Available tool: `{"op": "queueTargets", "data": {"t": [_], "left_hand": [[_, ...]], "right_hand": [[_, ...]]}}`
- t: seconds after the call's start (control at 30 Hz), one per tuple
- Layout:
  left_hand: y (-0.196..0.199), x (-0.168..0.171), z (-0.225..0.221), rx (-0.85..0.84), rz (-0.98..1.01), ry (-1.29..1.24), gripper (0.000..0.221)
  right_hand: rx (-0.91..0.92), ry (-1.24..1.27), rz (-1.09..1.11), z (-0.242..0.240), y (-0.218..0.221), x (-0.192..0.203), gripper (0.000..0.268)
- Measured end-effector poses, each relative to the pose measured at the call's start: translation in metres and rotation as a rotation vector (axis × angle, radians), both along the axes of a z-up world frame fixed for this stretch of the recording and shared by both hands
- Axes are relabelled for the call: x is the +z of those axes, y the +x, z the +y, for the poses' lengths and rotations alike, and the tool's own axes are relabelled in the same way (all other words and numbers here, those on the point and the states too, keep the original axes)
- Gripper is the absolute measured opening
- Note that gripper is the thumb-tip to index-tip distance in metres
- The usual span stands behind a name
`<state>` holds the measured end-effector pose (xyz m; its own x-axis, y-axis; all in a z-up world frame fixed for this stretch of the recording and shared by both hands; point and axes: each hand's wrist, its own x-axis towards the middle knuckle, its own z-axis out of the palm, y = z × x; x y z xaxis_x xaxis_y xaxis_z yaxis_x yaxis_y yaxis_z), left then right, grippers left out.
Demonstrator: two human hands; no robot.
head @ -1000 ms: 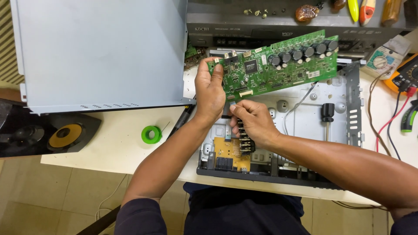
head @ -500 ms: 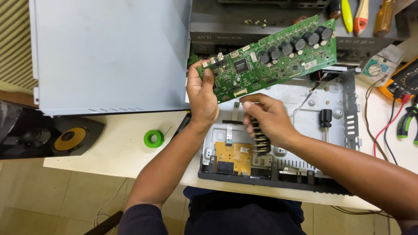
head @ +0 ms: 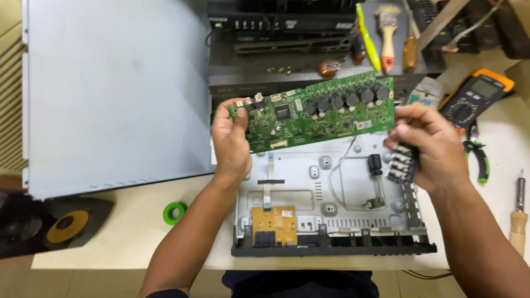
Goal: Disassembling an electronic device by disconnecting internal cables and removing the main circuit board from the chassis.
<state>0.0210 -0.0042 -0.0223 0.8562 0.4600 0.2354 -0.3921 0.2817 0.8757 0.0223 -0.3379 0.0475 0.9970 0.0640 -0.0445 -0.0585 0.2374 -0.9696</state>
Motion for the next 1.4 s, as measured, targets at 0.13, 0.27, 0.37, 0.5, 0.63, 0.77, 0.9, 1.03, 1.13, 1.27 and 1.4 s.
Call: {"op": "queueTargets", "data": {"t": [0.13, 0.27, 0.37, 0.5, 0.63, 0.77, 0.9, 1.03, 1.13, 1.27, 1.4], "left_hand": [[0.002, 0.045, -0.004, -0.015, -0.043, 0.159, 0.027], [0.001, 0.077, -0.012, -0.035, -0.1, 0.248, 0.017], [-0.003, 0.092, -0.021, -0.046, -0.099, 0.283, 0.019], [-0.01, 0.102, -0.032, -0.037, -0.091, 0.318, 0.019], [-0.017, 0.104, -0.035, -0.025, -0.071, 0.357, 0.02], [-0.024, 0.111, -0.03, 0.022, -0.044, 0.395, 0.022], [-0.024, 0.115, -0.022, 0.045, -0.05, 0.393, 0.023], [-0.024, 0.118, -0.016, 0.039, -0.066, 0.34, 0.023], [-0.029, 0.122, -0.015, 0.054, -0.077, 0.355, 0.02], [-0.03, 0.124, -0.015, 0.09, -0.091, 0.362, 0.024], [-0.029, 0.124, -0.014, 0.113, -0.116, 0.346, 0.023]], "right_hand": [[-0.187, 0.267, -0.142, -0.018, 0.011, 0.026, 0.008], [-0.339, 0.488, -0.216, -0.021, 0.012, 0.054, 0.016], [-0.379, 0.411, -0.419, -0.024, 0.009, 0.064, 0.014], [-0.359, 0.16, -0.79, -0.011, 0.013, 0.072, 0.003], [-0.379, 0.057, -1.069, 0.021, 0.032, 0.083, 0.009], [-0.445, -0.433, -1.167, 0.033, 0.037, 0.082, 0.033], [-0.388, -0.654, -1.207, 0.018, 0.049, 0.063, 0.054], [-0.171, -0.761, -1.214, 0.0, 0.045, 0.07, 0.071], [0.007, -0.801, -1.206, -0.006, 0.04, 0.076, 0.07], [-0.037, -0.808, -1.249, -0.006, 0.037, 0.069, 0.053], [-0.272, -0.655, -1.353, 0.006, 0.033, 0.063, 0.054]]}}
